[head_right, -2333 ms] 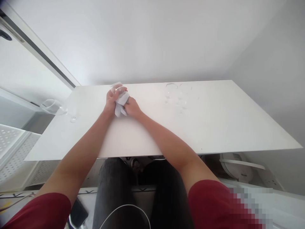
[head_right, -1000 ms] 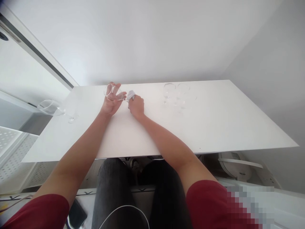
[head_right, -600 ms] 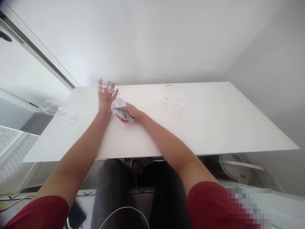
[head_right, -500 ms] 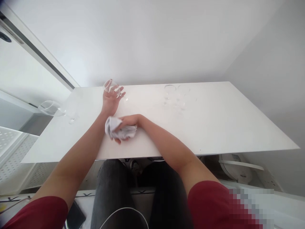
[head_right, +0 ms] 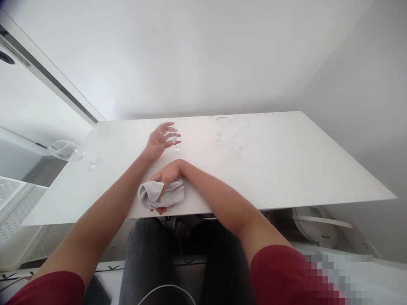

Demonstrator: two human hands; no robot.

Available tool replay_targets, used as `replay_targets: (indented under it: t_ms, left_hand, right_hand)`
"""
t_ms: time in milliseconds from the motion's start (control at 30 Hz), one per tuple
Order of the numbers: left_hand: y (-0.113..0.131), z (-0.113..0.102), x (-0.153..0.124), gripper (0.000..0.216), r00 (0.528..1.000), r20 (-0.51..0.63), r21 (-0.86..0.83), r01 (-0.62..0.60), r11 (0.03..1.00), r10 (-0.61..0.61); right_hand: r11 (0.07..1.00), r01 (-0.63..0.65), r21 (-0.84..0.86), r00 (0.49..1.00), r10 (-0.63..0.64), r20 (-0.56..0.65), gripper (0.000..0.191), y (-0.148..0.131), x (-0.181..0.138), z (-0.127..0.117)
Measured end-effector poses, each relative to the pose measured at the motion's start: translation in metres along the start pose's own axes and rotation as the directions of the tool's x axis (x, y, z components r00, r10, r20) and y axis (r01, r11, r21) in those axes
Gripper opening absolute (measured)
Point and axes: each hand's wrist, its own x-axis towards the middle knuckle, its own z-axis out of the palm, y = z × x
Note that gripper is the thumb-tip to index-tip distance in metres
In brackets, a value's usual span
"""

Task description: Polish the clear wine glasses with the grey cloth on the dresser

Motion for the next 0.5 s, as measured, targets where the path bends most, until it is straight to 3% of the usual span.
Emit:
replay_targets:
  t_ms: [167, 333, 433, 500]
  left_hand:
    - [-0.001, 0.007, 0.003, 0.075, 0.993, 0.108, 0.078, 0.028, 0.997, -0.037]
    - [-0.010, 0.005, 0.004, 0.080, 0.987, 0.122, 0.263, 0.067, 0.963, -0.102]
    - [-0.013, 0.002, 0.002, 0.078, 0.990, 0.013, 0.518, 0.113, 0.848, -0.140]
    - [-0.011, 0.004, 0.001, 0.061, 0.980, -0.036, 0.653, 0.173, 0.738, -0.198]
  right_hand:
    - [1.000, 0.008, 0.015, 1.000, -0.007, -0.021, 0.040, 0.001, 0.001, 0.001]
    - [1.000, -0.014, 0.020, 0.999, 0.015, -0.042, 0.043, 0.000, 0.000, 0.001]
    - [1.000, -0.023, 0.006, 0.997, 0.023, -0.074, 0.044, -0.001, -0.002, 0.000]
    - [0.999, -0.046, -0.011, 0.994, 0.045, -0.099, 0.041, -0.001, -0.003, 0.000]
